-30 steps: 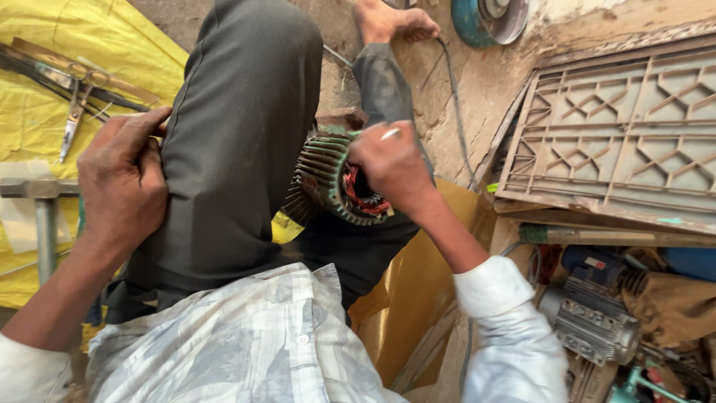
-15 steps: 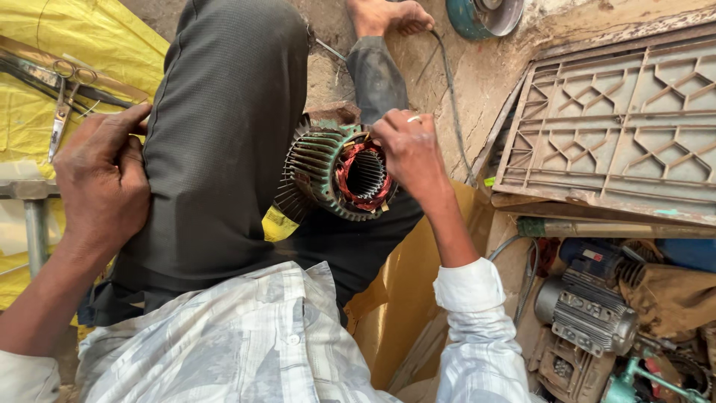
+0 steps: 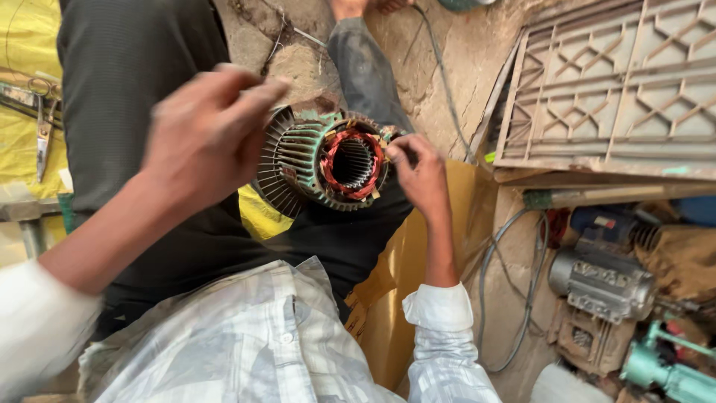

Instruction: The person uses a hammer, a metal rod, pliers, and scissors to manipulate wires and components inside an electric motor stator while sitting on the floor.

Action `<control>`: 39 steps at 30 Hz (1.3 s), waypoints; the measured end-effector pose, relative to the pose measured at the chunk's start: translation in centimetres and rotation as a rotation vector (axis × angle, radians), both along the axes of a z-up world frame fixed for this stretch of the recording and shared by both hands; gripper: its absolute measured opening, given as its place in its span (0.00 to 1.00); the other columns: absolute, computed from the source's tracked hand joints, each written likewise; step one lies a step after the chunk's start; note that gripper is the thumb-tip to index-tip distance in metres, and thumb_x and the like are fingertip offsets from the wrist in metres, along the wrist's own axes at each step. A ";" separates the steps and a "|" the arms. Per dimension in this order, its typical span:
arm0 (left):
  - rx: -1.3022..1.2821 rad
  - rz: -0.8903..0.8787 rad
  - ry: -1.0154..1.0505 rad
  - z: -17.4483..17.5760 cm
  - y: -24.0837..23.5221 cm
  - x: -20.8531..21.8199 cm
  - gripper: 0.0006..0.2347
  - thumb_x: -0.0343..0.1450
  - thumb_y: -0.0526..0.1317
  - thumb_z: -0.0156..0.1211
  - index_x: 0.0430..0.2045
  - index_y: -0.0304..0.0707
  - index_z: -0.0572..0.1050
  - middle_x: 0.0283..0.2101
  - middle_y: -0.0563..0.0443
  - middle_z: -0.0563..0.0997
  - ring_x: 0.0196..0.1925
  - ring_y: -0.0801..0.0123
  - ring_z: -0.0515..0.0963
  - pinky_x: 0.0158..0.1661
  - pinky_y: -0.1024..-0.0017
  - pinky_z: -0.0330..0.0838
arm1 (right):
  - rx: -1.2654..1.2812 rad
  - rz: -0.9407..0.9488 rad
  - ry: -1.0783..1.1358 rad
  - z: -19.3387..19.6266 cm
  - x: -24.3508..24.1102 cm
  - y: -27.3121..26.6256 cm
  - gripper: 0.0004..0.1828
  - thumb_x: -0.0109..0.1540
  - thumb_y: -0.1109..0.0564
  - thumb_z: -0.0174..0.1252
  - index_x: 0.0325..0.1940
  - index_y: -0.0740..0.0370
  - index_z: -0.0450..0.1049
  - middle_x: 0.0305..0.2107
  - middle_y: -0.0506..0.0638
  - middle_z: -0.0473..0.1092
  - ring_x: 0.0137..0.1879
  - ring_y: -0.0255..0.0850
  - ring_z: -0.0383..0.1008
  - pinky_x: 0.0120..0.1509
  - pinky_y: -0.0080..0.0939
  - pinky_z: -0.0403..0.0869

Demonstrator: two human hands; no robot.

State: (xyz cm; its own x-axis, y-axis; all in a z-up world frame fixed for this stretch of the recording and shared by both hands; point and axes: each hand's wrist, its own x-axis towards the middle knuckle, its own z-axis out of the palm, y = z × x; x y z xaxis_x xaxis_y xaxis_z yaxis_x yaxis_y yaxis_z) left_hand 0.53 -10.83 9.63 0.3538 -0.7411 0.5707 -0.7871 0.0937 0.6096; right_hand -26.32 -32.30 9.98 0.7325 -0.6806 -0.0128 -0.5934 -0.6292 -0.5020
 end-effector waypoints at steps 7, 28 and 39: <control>0.257 -0.160 -0.075 -3.7 -1.5 -1.6 0.15 0.68 0.32 0.63 0.50 0.39 0.79 0.32 0.48 0.76 0.32 0.60 0.79 0.35 0.62 0.76 | 0.067 -0.302 0.104 -2.2 -1.3 1.6 0.07 0.67 0.58 0.55 0.39 0.65 0.72 0.34 0.55 0.74 0.37 0.49 0.77 0.44 0.46 0.74; 0.251 -0.147 -0.052 -3.2 -1.4 -1.5 0.13 0.69 0.34 0.66 0.48 0.41 0.78 0.34 0.48 0.77 0.33 0.58 0.79 0.35 0.61 0.74 | -0.253 0.024 0.122 -1.0 3.4 0.4 0.02 0.64 0.60 0.59 0.37 0.61 0.74 0.35 0.53 0.71 0.44 0.55 0.74 0.49 0.53 0.71; 0.284 -0.159 -0.108 -3.5 -2.0 -2.2 0.14 0.69 0.33 0.64 0.49 0.39 0.78 0.34 0.49 0.78 0.32 0.61 0.79 0.34 0.62 0.75 | -0.246 -0.048 0.091 -0.1 1.5 2.4 0.04 0.62 0.58 0.62 0.41 0.58 0.78 0.38 0.51 0.73 0.40 0.47 0.77 0.44 0.47 0.74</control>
State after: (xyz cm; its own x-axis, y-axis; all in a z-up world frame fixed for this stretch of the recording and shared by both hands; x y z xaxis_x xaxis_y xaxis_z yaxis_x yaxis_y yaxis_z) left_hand -1.70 -12.80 6.09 0.1698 -0.9169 0.3612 -0.8375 0.0589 0.5433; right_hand -24.80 -29.89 9.87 0.7029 -0.7051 0.0936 -0.6609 -0.6961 -0.2806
